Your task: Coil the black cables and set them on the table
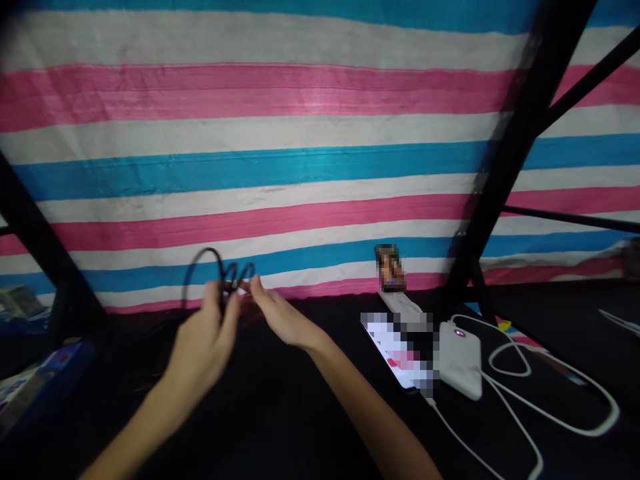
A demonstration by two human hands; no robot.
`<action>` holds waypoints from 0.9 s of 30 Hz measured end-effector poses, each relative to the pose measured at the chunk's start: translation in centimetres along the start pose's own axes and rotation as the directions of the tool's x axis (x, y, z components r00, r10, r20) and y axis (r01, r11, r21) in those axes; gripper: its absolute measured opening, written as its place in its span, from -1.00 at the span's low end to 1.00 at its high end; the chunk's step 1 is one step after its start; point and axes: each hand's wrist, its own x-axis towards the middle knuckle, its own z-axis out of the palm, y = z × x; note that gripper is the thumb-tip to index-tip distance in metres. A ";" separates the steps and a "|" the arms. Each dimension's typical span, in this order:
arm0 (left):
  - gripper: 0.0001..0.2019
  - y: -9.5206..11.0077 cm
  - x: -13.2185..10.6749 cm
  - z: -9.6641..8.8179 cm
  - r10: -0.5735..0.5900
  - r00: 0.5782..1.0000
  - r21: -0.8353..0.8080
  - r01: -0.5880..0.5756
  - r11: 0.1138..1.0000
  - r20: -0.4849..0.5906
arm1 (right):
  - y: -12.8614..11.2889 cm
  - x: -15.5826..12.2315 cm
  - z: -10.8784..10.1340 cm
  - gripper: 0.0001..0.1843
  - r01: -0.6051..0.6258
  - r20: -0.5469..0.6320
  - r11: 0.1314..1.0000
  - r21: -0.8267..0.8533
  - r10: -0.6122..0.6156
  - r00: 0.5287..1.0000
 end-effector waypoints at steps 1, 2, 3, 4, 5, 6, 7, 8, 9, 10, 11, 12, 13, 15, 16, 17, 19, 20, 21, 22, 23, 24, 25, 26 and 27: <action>-0.51 0.3 -0.4 1.0 0.036 0.997 -0.040 -0.033 0.999 0.065 | -0.7 -0.3 0.4 -0.34 0.030 -0.039 0.999 0.036 -0.029 0.999; -0.51 0.5 -0.8 1.9 0.080 0.988 -0.095 -0.068 0.993 0.130 | -1.3 -0.7 0.6 -0.43 0.039 -0.069 0.998 0.045 -0.036 0.997; -0.50 0.6 -1.2 2.4 0.120 0.975 -0.158 -0.091 0.983 0.185 | -1.8 -1.0 0.6 -0.51 0.026 -0.086 0.999 0.040 -0.023 0.996; -0.50 0.7 -1.4 2.7 0.157 0.963 -0.223 -0.108 0.969 0.219 | -2.1 -1.3 0.5 -0.56 0.004 -0.090 0.999 0.032 -0.001 0.996; -0.50 0.6 -1.6 2.7 0.200 0.952 -0.287 -0.130 0.949 0.231 | -2.3 -1.5 0.2 -0.59 -0.016 -0.086 1.000 0.025 0.018 0.996; -0.51 0.5 -1.7 2.4 0.243 0.946 -0.348 -0.159 0.924 0.213 | -2.4 -1.7 -0.1 -0.61 -0.027 -0.084 0.999 0.017 0.029 0.996; -0.54 0.4 -1.7 2.0 0.285 0.945 -0.401 -0.200 0.894 0.163 | -2.5 -1.8 -0.5 -0.63 -0.026 -0.093 1.000 0.013 0.028 0.995; -0.58 0.3 -1.6 1.4 0.319 0.944 -0.436 -0.253 0.864 0.085 | -2.6 -1.9 -0.8 -0.64 -0.013 -0.111 1.000 0.014 0.014 0.994; -0.64 0.1 -1.5 0.8 0.337 0.941 -0.445 -0.309 0.841 -0.017 | -2.8 -2.1 -1.0 -0.65 0.004 -0.131 1.000 0.023 -0.001 0.991; -0.70 -0.1 -1.2 0.3 0.339 0.931 -0.424 -0.364 0.829 -0.138 | -3.0 -2.2 -1.2 -0.65 0.013 -0.145 0.999 0.037 -0.008 0.989; -0.72 -0.4 -0.8 -0.2 0.331 0.906 -0.371 -0.412 0.832 -0.264 | -3.3 -2.5 -1.3 -0.63 0.005 -0.142 0.999 0.045 0.002 0.990; -0.70 -0.7 -0.3 -0.5 0.328 0.866 -0.287 -0.446 0.848 -0.377 | -3.7 -2.8 -1.4 -0.62 -0.013 -0.128 0.999 0.038 0.018 0.992; -0.65 -1.0 0.2 -0.8 0.342 0.820 -0.189 -0.466 0.864 -0.459 | -4.2 -3.2 -1.4 -0.60 -0.035 -0.112 0.999 0.015 0.036 0.993; -0.49 -1.6 1.2 -0.8 0.418 0.754 -0.033 -0.501 0.865 -0.506 | -5.1 -4.2 -1.4 -0.56 -0.065 -0.102 0.996 -0.064 0.058 0.993; -0.43 -2.0 1.7 -0.7 0.458 0.742 0.002 -0.524 0.852 -0.489 | -5.5 -4.7 -1.3 -0.54 -0.067 -0.103 0.993 -0.101 0.056 0.993; -0.42 -2.3 2.1 -0.5 0.487 0.739 0.008 -0.547 0.837 -0.465 | -5.9 -5.2 -1.3 -0.53 -0.062 -0.104 0.990 -0.126 0.049 0.993; -0.55 -2.9 2.8 0.0 0.512 0.738 -0.043 -0.587 0.808 -0.440 | -6.3 -5.7 -1.3 -0.50 -0.047 -0.107 0.988 -0.150 0.031 0.994; -0.64 -3.1 3.0 0.1 0.507 0.748 -0.104 -0.598 0.795 -0.428 | -6.3 -5.7 -1.4 -0.50 -0.036 -0.111 0.987 -0.158 0.019 0.994; -0.70 -3.3 3.2 0.2 0.495 0.775 -0.194 -0.596 0.779 -0.393 | -6.2 -5.6 -1.6 -0.50 -0.027 -0.118 0.986 -0.164 0.008 0.993; -0.73 -3.5 3.3 0.1 0.476 0.815 -0.309 -0.570 0.761 -0.329 | -6.0 -5.3 -1.7 -0.50 -0.021 -0.128 0.986 -0.166 0.000 0.992; -0.73 -3.6 3.3 0.0 0.455 0.859 -0.432 -0.512 0.742 -0.235 | -5.7 -5.0 -1.9 -0.49 -0.017 -0.137 0.987 -0.161 -0.006 0.991; -0.73 -3.7 3.3 -0.3 0.434 0.892 -0.539 -0.430 0.724 -0.127 | -5.4 -4.6 -2.1 -0.49 -0.016 -0.148 0.989 -0.150 -0.006 0.989; -0.71 -3.8 3.4 -0.7 0.417 0.909 -0.610 -0.347 0.712 -0.030 | -5.1 -4.2 -2.4 -0.48 -0.017 -0.164 0.992 -0.126 -0.004 0.987; -0.70 -3.9 3.5 -1.1 0.399 0.916 -0.646 -0.285 0.709 0.035 | -4.7 -3.8 -2.6 -0.48 -0.017 -0.185 0.996 -0.092 0.000 0.983; -0.70 -4.0 3.6 -1.5 0.376 0.925 -0.657 -0.250 0.712 0.055 | -4.4 -3.5 -2.9 -0.49 -0.012 -0.220 0.998 -0.057 -0.001 0.976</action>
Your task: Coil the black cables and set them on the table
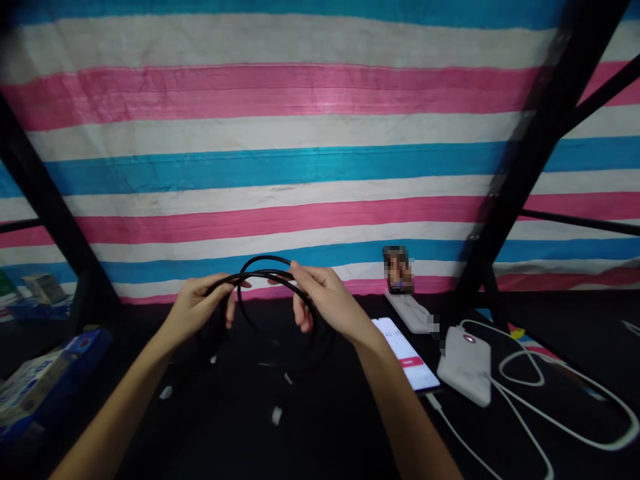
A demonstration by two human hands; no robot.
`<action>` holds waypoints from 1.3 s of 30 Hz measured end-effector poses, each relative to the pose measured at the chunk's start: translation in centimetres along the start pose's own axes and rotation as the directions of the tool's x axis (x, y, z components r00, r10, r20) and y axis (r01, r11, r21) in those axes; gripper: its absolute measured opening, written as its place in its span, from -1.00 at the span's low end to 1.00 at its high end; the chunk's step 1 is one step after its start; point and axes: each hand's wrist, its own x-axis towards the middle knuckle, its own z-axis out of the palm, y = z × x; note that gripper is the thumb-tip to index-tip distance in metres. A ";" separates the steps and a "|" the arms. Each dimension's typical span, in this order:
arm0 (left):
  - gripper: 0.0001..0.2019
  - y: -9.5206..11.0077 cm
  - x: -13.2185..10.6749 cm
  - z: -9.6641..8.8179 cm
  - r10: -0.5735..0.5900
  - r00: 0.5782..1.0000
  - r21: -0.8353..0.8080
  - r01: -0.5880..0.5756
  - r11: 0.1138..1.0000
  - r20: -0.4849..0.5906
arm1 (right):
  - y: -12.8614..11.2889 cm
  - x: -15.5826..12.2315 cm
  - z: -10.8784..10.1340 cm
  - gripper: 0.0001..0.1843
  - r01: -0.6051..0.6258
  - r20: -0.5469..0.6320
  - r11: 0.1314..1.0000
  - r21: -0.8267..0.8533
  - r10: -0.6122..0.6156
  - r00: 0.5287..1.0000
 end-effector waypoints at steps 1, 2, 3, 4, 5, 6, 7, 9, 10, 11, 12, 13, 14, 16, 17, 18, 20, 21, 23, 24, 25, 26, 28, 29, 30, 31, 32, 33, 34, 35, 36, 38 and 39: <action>-0.71 0.1 0.1 -0.5 -0.008 1.000 0.002 0.008 1.000 -0.030 | 0.3 0.3 -0.3 -0.50 0.007 -0.047 1.000 0.027 -0.005 0.999; -0.71 0.1 0.3 -1.0 0.002 0.997 0.007 -0.002 1.000 -0.080 | 0.5 0.6 -0.7 -0.52 0.026 -0.105 0.999 0.036 -0.022 0.994; -0.72 0.0 0.5 -1.6 0.019 0.990 0.007 -0.018 1.000 -0.143 | 0.6 0.7 -1.1 -0.55 0.056 -0.170 0.998 0.021 -0.051 0.984; -0.72 -0.1 0.6 -2.3 0.032 0.978 -0.004 -0.034 0.999 -0.204 | 0.7 0.8 -1.7 -0.56 0.089 -0.240 0.996 -0.016 -0.090 0.967; -0.71 -0.3 0.8 -3.0 0.038 0.966 -0.025 -0.046 0.999 -0.256 | 0.8 0.8 -2.4 -0.58 0.116 -0.314 0.991 -0.068 -0.131 0.940; -0.69 -0.6 0.9 -3.8 0.035 0.955 -0.047 -0.051 0.998 -0.296 | 0.8 0.7 -3.2 -0.58 0.137 -0.392 0.983 -0.120 -0.174 0.903; -0.66 -0.7 0.9 -4.6 0.016 0.941 -0.075 -0.044 0.996 -0.339 | 0.7 0.6 -3.9 -0.58 0.150 -0.469 0.975 -0.166 -0.212 0.857; -0.66 -0.9 0.8 -6.2 -0.041 0.889 -0.135 -0.024 0.991 -0.456 | 0.5 0.2 -5.6 -0.59 0.181 -0.635 0.957 -0.229 -0.288 0.717; -0.68 -0.8 0.6 -7.0 -0.064 0.852 -0.161 -0.024 0.987 -0.519 | 0.4 0.0 -6.4 -0.61 0.206 -0.708 0.945 -0.253 -0.326 0.626; -0.70 -0.7 0.4 -7.6 -0.079 0.812 -0.182 -0.034 0.983 -0.578 | 0.2 -0.3 -7.2 -0.63 0.235 -0.770 0.934 -0.270 -0.356 0.530; -0.71 -0.5 0.2 -8.1 -0.087 0.767 -0.199 -0.053 0.979 -0.636 | 0.2 -0.6 -7.9 -0.65 0.263 -0.817 0.926 -0.272 -0.367 0.444; -0.72 -0.3 0.0 -8.6 -0.094 0.723 -0.214 -0.076 0.974 -0.684 | 0.1 -0.8 -8.6 -0.68 0.291 -0.854 0.922 -0.256 -0.356 0.378; -0.72 -0.2 -0.1 -8.9 -0.097 0.684 -0.223 -0.098 0.970 -0.723 | 0.1 -1.1 -9.3 -0.69 0.319 -0.883 0.920 -0.227 -0.333 0.331; -0.71 0.0 -0.3 -9.4 -0.111 0.609 -0.235 -0.128 0.964 -0.785 | 0.2 -1.4 -10.3 -0.70 0.364 -0.914 0.920 -0.146 -0.267 0.305; -0.72 0.0 -0.3 -9.5 -0.121 0.598 -0.246 -0.132 0.960 -0.792 | 0.3 -1.5 -10.7 -0.70 0.384 -0.921 0.917 -0.111 -0.239 0.306; -0.73 0.0 -0.3 -9.6 -0.125 0.604 -0.252 -0.131 0.959 -0.787 | 0.3 -1.6 -10.9 -0.68 0.402 -0.925 0.911 -0.089 -0.225 0.307; -0.74 0.1 -0.2 -9.5 -0.132 0.639 -0.259 -0.109 0.960 -0.758 | 0.2 -1.6 -10.8 -0.68 0.434 -0.910 0.897 -0.081 -0.244 0.335; -0.73 0.3 -0.1 -9.3 -0.132 0.649 -0.256 -0.100 0.962 -0.749 | 0.0 -1.5 -10.4 -0.68 0.439 -0.883 0.895 -0.081 -0.268 0.385; -0.71 0.9 -0.2 -8.5 -0.094 0.668 -0.208 -0.092 0.974 -0.739 | -0.6 -1.4 -8.7 -0.70 0.418 -0.763 0.906 -0.074 -0.321 0.561; -0.72 1.4 -0.4 -7.8 -0.060 0.685 -0.164 -0.087 0.983 -0.726 | -0.8 -1.3 -7.5 -0.71 0.383 -0.665 0.922 -0.054 -0.319 0.675; -0.75 2.0 -0.6 -6.9 -0.024 0.706 -0.111 -0.077 0.991 -0.708 | -1.0 -1.2 -6.1 -0.72 0.344 -0.556 0.938 -0.033 -0.304 0.774; -0.77 2.5 -1.0 -5.9 0.008 0.733 -0.047 -0.054 0.997 -0.680 | -1.1 -1.1 -4.6 -0.72 0.303 -0.441 0.953 -0.007 -0.275 0.854; -0.80 3.5 -1.8 -3.6 0.041 0.772 0.089 0.020 0.996 -0.635 | -1.0 -0.8 -1.5 -0.72 0.217 -0.224 0.972 0.090 -0.193 0.955; -0.80 3.8 -2.1 -2.5 0.056 0.784 0.160 0.056 0.986 -0.618 | -0.8 -0.7 0.0 -0.71 0.178 -0.130 0.973 0.146 -0.159 0.979; -0.79 4.0 -2.5 -1.4 0.087 0.786 0.234 0.074 0.969 -0.612 | -0.7 -0.5 1.3 -0.69 0.142 -0.044 0.973 0.179 -0.137 0.990; -0.78 4.1 -2.8 -0.4 0.128 0.784 0.304 0.080 0.949 -0.608 | -0.5 -0.5 2.4 -0.66 0.102 0.021 0.975 0.195 -0.109 0.994; -0.77 4.1 -3.0 0.3 0.167 0.778 0.356 0.076 0.932 -0.605 | -0.4 -0.4 3.2 -0.63 0.070 0.055 0.976 0.204 -0.083 0.995; -0.76 4.1 -3.2 0.8 0.203 0.765 0.388 0.066 0.919 -0.612 | -0.4 -0.5 3.8 -0.60 0.051 0.065 0.977 0.207 -0.066 0.996; -0.77 4.1 -3.2 1.2 0.228 0.754 0.408 0.057 0.911 -0.615 | -0.5 -0.6 4.1 -0.57 0.050 0.051 0.978 0.205 -0.062 0.997; -0.79 4.0 -3.2 1.3 0.255 0.740 0.422 0.042 0.906 -0.622 | -0.6 -0.7 4.3 -0.56 0.064 0.021 0.979 0.195 -0.069 0.997; -0.82 3.9 -3.2 1.3 0.287 0.730 0.439 0.019 0.898 -0.620 | -0.8 -0.9 4.3 -0.58 0.089 -0.020 0.980 0.180 -0.087 0.996; -0.81 3.6 -2.8 1.1 0.417 0.699 0.516 -0.079 0.853 -0.581 | -1.2 -1.4 4.2 -0.66 0.153 -0.096 0.981 0.116 -0.143 0.985; -0.71 3.3 -2.6 1.0 0.499 0.680 0.555 -0.160 0.816 -0.537 | -1.3 -1.6 4.2 -0.69 0.178 -0.124 0.981 0.080 -0.168 0.978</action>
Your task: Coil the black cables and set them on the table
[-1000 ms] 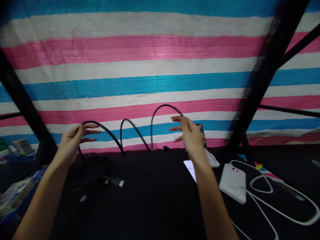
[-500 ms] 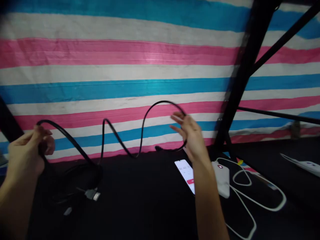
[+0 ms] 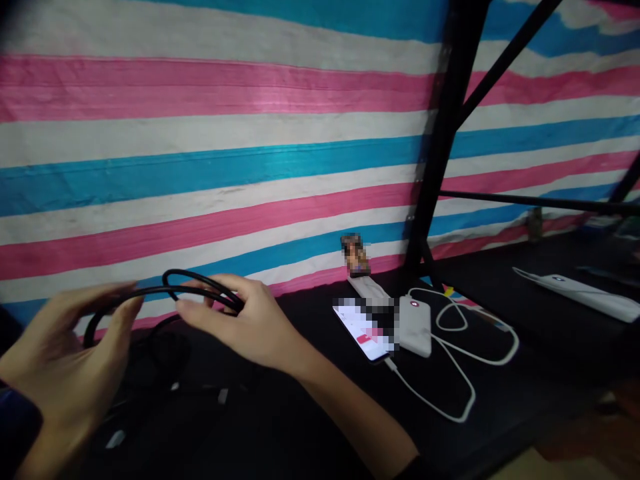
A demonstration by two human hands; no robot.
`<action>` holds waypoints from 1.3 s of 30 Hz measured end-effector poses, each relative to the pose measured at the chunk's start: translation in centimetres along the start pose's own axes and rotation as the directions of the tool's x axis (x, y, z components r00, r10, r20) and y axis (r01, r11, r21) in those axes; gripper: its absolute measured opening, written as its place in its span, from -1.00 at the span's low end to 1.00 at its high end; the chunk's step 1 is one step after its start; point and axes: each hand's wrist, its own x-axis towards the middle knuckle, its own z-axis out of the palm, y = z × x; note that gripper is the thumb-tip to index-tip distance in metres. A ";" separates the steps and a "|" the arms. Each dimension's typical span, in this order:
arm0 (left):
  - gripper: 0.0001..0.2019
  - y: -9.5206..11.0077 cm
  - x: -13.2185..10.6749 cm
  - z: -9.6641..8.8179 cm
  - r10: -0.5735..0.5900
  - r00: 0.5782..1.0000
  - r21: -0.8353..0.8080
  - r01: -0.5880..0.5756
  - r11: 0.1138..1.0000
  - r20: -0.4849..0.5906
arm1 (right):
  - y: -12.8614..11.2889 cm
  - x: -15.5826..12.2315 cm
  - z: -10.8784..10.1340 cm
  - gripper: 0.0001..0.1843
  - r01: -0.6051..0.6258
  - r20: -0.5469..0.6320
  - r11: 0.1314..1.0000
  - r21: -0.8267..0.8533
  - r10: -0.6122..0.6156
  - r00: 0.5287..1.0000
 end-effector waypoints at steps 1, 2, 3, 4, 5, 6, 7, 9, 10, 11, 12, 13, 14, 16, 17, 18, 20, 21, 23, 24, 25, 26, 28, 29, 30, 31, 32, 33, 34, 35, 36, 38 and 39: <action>-0.53 -0.4 0.0 0.3 0.091 0.996 -0.038 -0.091 0.995 0.006 | -0.1 -0.1 -0.1 -0.69 0.028 -0.016 0.999 -0.031 -0.029 0.999; -0.31 -0.7 0.0 0.7 0.167 0.986 -0.070 -0.165 0.984 0.021 | 0.0 -0.2 -0.1 -0.70 0.061 -0.021 0.997 -0.057 -0.062 0.998; -0.12 -1.0 -0.1 1.2 0.220 0.974 -0.078 -0.216 0.973 0.048 | 0.0 -0.2 -0.2 -0.71 0.100 -0.016 0.992 -0.076 -0.101 0.995; 0.00 -1.2 -0.2 1.6 0.248 0.965 -0.062 -0.243 0.968 0.087 | 0.1 -0.2 -0.3 -0.72 0.137 -0.004 0.987 -0.089 -0.138 0.990; 0.02 -1.3 -0.3 2.0 0.251 0.958 -0.031 -0.249 0.968 0.139 | 0.2 -0.2 -0.4 -0.74 0.176 0.008 0.979 -0.100 -0.176 0.984; -0.04 -1.5 -0.3 2.3 0.234 0.954 0.005 -0.240 0.971 0.187 | 0.2 -0.2 -0.6 -0.75 0.212 0.021 0.971 -0.113 -0.211 0.977; -0.12 -1.5 -0.4 2.5 0.206 0.954 0.027 -0.217 0.976 0.217 | 0.1 -0.1 -0.8 -0.77 0.242 0.033 0.962 -0.128 -0.239 0.970; -0.33 -1.7 -0.3 2.5 0.104 0.961 0.009 -0.110 0.994 0.257 | -0.1 -0.1 -1.4 -0.79 0.289 0.056 0.947 -0.142 -0.284 0.957; -0.47 -1.8 -0.2 2.4 0.035 0.964 -0.016 -0.032 0.999 0.264 | -0.1 0.0 -1.7 -0.81 0.310 0.060 0.940 -0.139 -0.304 0.951; -0.61 -1.9 -0.1 2.2 -0.057 0.963 -0.033 0.068 0.997 0.262 | -0.1 0.2 -2.1 -0.82 0.330 0.053 0.935 -0.128 -0.326 0.944; -0.73 -2.0 0.0 2.1 -0.166 0.951 -0.047 0.185 0.982 0.262 | 0.1 0.5 -2.4 -0.84 0.345 0.032 0.932 -0.107 -0.343 0.939; -0.76 -2.1 0.0 2.0 -0.278 0.924 -0.070 0.305 0.950 0.262 | 0.4 0.8 -2.7 -0.83 0.344 0.003 0.935 -0.080 -0.345 0.939; -0.71 -2.0 0.0 1.9 -0.376 0.888 -0.112 0.415 0.903 0.263 | 0.9 1.3 -3.0 -0.80 0.323 -0.026 0.945 -0.050 -0.324 0.946; -0.62 -1.8 0.0 2.1 -0.514 0.821 -0.252 0.567 0.784 0.249 | 2.1 2.2 -3.3 -0.72 0.222 -0.054 0.975 0.018 -0.221 0.974; -0.58 -1.6 0.0 2.2 -0.559 0.792 -0.340 0.610 0.715 0.244 | 2.8 2.6 -3.3 -0.71 0.150 -0.042 0.988 0.045 -0.148 0.988; -0.54 -1.3 0.0 2.4 -0.596 0.762 -0.429 0.640 0.637 0.251 | 3.4 3.0 -3.0 -0.74 0.080 -0.014 0.994 0.067 -0.079 0.997; -0.51 -0.9 0.1 2.7 -0.675 0.679 -0.544 0.697 0.467 0.291 | 4.4 3.2 -2.1 -0.79 -0.028 0.032 0.992 0.124 0.024 0.999; -0.50 -0.8 0.2 2.9 -0.705 0.638 -0.573 0.717 0.397 0.310 | 4.7 3.2 -1.5 -0.74 -0.070 0.039 0.983 0.170 0.065 0.997; -0.49 -0.6 0.2 3.0 -0.745 0.591 -0.608 0.726 0.322 0.311 | 5.0 3.0 -0.3 -0.62 -0.125 0.011 0.952 0.278 0.127 0.992; -0.49 -0.6 0.2 3.1 -0.755 0.583 -0.617 0.722 0.312 0.301 | 5.1 2.9 0.2 -0.60 -0.133 -0.023 0.937 0.322 0.148 0.989; -0.50 -0.7 0.1 3.2 -0.758 0.578 -0.618 0.725 0.305 0.304 | 5.2 2.8 0.5 -0.58 -0.131 -0.064 0.925 0.357 0.164 0.984; -0.50 -0.7 0.0 3.2 -0.752 0.571 -0.611 0.736 0.292 0.329 | 5.2 2.7 0.6 -0.58 -0.122 -0.106 0.915 0.384 0.175 0.979; -0.51 -0.9 -0.4 3.5 -0.710 0.578 -0.578 0.762 0.293 0.403 | 5.2 2.7 0.4 -0.59 -0.093 -0.190 0.894 0.438 0.193 0.963; -0.52 -1.0 -0.6 3.7 -0.674 0.601 -0.562 0.762 0.320 0.431 | 5.2 2.8 0.1 -0.60 -0.073 -0.224 0.879 0.470 0.199 0.954; -0.54 -1.1 -0.8 3.9 -0.632 0.633 -0.547 0.753 0.367 0.447 | 5.1 2.9 -0.2 -0.60 -0.049 -0.251 0.863 0.503 0.200 0.947; -0.57 -1.3 -1.1 4.2 -0.596 0.665 -0.524 0.737 0.428 0.450 | 5.0 3.0 -0.6 -0.59 -0.021 -0.270 0.845 0.534 0.195 0.943; -0.61 -1.5 -1.4 4.6 -0.569 0.695 -0.494 0.717 0.492 0.440 | 4.8 3.1 -0.8 -0.58 0.011 -0.281 0.827 0.563 0.179 0.943; -0.65 -1.7 -1.7 5.0 -0.552 0.715 -0.460 0.699 0.547 0.429 | 4.6 3.1 -1.1 -0.57 0.048 -0.287 0.806 0.590 0.155 0.945; -0.69 -1.8 -2.1 5.5 -0.544 0.722 -0.426 0.692 0.583 0.428 | 4.4 3.1 -1.2 -0.56 0.087 -0.289 0.783 0.616 0.123 0.949; -0.72 -1.9 -2.4 6.0 -0.544 0.718 -0.406 0.695 0.594 0.434 | 4.3 3.1 -1.3 -0.54 0.126 -0.290 0.759 0.638 0.085 0.953; -0.75 -2.0 -2.8 6.5 -0.551 0.704 -0.401 0.709 0.580 0.448 | 4.2 3.1 -1.3 -0.53 0.163 -0.289 0.738 0.655 0.046 0.956; -0.73 -2.0 -3.6 7.4 -0.597 0.634 -0.418 0.773 0.477 0.492 | 4.2 3.0 -1.3 -0.51 0.220 -0.292 0.709 0.670 -0.021 0.956; -0.65 -2.0 -3.9 7.7 -0.635 0.580 -0.425 0.812 0.401 0.510 | 4.3 3.0 -1.3 -0.51 0.237 -0.291 0.704 0.669 -0.045 0.956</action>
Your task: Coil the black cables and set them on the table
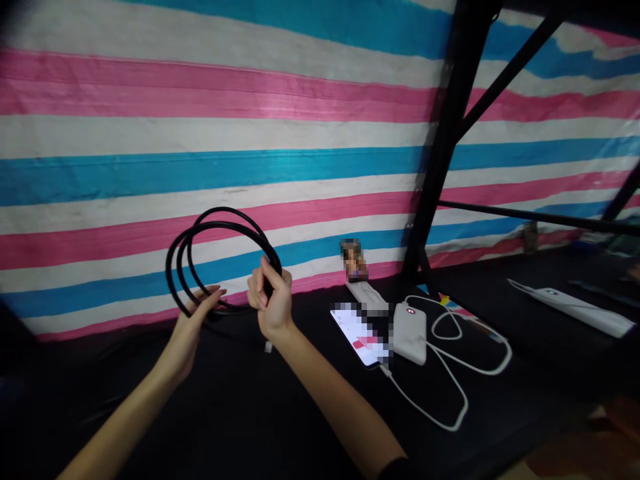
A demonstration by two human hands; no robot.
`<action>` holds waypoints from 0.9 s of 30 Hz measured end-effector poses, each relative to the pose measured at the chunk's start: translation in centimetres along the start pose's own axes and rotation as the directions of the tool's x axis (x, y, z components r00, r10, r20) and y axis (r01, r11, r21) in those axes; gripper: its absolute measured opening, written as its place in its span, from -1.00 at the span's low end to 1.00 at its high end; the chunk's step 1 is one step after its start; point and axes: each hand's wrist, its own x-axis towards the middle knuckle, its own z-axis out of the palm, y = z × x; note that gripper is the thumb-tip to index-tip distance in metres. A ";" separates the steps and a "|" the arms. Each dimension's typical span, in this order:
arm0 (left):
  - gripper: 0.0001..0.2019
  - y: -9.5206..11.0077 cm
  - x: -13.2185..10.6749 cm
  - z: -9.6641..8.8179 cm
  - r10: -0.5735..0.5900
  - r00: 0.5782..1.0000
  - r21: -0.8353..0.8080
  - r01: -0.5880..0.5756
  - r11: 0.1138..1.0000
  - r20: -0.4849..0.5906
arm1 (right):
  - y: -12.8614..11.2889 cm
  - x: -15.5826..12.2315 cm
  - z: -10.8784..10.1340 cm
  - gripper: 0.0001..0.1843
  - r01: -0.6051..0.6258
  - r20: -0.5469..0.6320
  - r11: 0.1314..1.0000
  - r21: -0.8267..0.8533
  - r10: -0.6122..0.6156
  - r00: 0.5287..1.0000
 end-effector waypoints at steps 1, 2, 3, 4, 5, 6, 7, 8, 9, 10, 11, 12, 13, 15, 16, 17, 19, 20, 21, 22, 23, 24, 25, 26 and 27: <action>-0.57 -0.2 -0.1 0.2 -0.063 0.998 -0.051 0.062 0.997 -0.024 | 0.2 0.0 -0.1 -0.50 0.011 0.016 1.000 -0.002 -0.011 1.000; -0.48 -0.3 -0.2 0.3 -0.116 0.992 -0.090 0.111 0.990 -0.049 | 0.4 -0.1 -0.2 -0.50 0.020 0.030 1.000 -0.008 -0.020 0.999; -0.41 -0.2 -0.2 0.4 -0.155 0.985 -0.120 0.145 0.982 -0.073 | 0.6 -0.1 -0.3 -0.49 0.028 0.044 0.999 -0.016 -0.028 0.999; -0.33 0.0 -0.3 0.4 -0.177 0.980 -0.149 0.162 0.976 -0.096 | 0.7 -0.1 -0.3 -0.49 0.037 0.057 0.999 -0.025 -0.035 0.998; -0.27 0.4 -0.5 0.4 -0.183 0.976 -0.179 0.160 0.971 -0.121 | 0.9 -0.1 -0.3 -0.48 0.047 0.070 0.998 -0.036 -0.045 0.997; -0.23 0.8 -0.6 0.3 -0.198 0.970 -0.215 0.166 0.962 -0.138 | 1.1 -0.2 -0.3 -0.47 0.061 0.079 0.997 -0.050 -0.057 0.995; -0.24 1.2 -0.7 0.3 -0.240 0.962 -0.264 0.200 0.944 -0.128 | 1.3 -0.2 -0.2 -0.46 0.076 0.086 0.995 -0.063 -0.071 0.994; -0.31 1.7 -0.9 0.2 -0.304 0.949 -0.321 0.262 0.910 -0.086 | 1.5 -0.3 0.0 -0.45 0.088 0.090 0.993 -0.075 -0.081 0.993; -0.44 2.0 -1.0 0.2 -0.383 0.924 -0.379 0.349 0.857 -0.014 | 1.6 -0.4 0.1 -0.44 0.094 0.093 0.992 -0.084 -0.087 0.992; -0.60 2.2 -1.2 0.2 -0.463 0.882 -0.427 0.451 0.784 0.082 | 1.8 -0.5 0.1 -0.44 0.092 0.091 0.991 -0.093 -0.084 0.992; -0.73 2.3 -1.3 0.2 -0.527 0.829 -0.463 0.549 0.696 0.189 | 1.9 -0.5 0.2 -0.44 0.080 0.087 0.991 -0.105 -0.071 0.994; -0.79 2.3 -1.5 0.2 -0.557 0.784 -0.488 0.613 0.622 0.274 | 2.1 -0.6 0.2 -0.44 0.056 0.083 0.991 -0.125 -0.046 0.995; -0.82 2.3 -1.5 0.2 -0.557 0.768 -0.512 0.632 0.581 0.316 | 2.2 -0.6 0.2 -0.45 0.026 0.082 0.988 -0.154 -0.013 0.997; -0.84 2.1 -1.5 0.1 -0.517 0.802 -0.553 0.587 0.591 0.299 | 2.2 -0.6 0.1 -0.47 -0.022 0.091 0.971 -0.240 0.045 0.995; -0.81 2.1 -1.5 0.1 -0.482 0.837 -0.564 0.536 0.628 0.259 | 2.1 -0.5 0.1 -0.49 -0.029 0.103 0.958 -0.287 0.061 0.993; -0.77 2.1 -1.4 0.0 -0.440 0.874 -0.571 0.472 0.672 0.205 | 2.0 -0.4 0.0 -0.52 -0.027 0.116 0.944 -0.328 0.068 0.991; -0.69 2.1 -1.2 -0.2 -0.340 0.934 -0.573 0.340 0.746 0.111 | 1.7 -0.2 0.0 -0.60 -0.008 0.109 0.920 -0.392 0.055 0.993; -0.65 2.2 -1.1 -0.4 -0.286 0.956 -0.573 0.274 0.772 0.072 | 1.5 0.0 -0.1 -0.64 -0.006 0.082 0.908 -0.419 0.044 0.996; -0.63 2.2 -0.9 -0.5 -0.216 0.976 -0.549 0.193 0.813 0.024 | 1.3 0.3 -0.2 -0.68 -0.010 0.042 0.896 -0.445 0.032 0.999; -0.61 2.3 -0.8 -0.7 -0.136 0.991 -0.497 0.107 0.861 -0.022 | 1.2 0.5 -0.3 -0.70 -0.017 -0.003 0.881 -0.473 0.018 1.000; -0.59 2.3 -0.6 -0.9 -0.056 0.997 -0.425 0.027 0.905 -0.056 | 1.0 0.8 -0.5 -0.73 -0.025 -0.041 0.861 -0.508 0.005 0.999; -0.58 2.3 -0.5 -1.1 0.012 0.997 -0.341 -0.035 0.939 -0.070 | 0.8 1.1 -0.7 -0.74 -0.030 -0.067 0.837 -0.547 -0.008 0.998; -0.58 2.3 -0.3 -1.3 0.061 0.996 -0.255 -0.075 0.964 -0.062 | 0.6 1.3 -0.9 -0.70 -0.030 -0.079 0.808 -0.588 -0.021 0.997; -0.58 2.3 -0.1 -1.5 0.086 0.996 -0.178 -0.091 0.980 -0.038 | 0.4 1.5 -1.1 -0.63 -0.017 -0.077 0.773 -0.635 -0.041 0.996; -0.59 2.3 0.1 -1.7 0.086 0.996 -0.119 -0.086 0.989 -0.009 | 0.2 1.5 -1.4 -0.54 0.012 -0.059 0.727 -0.687 -0.072 0.996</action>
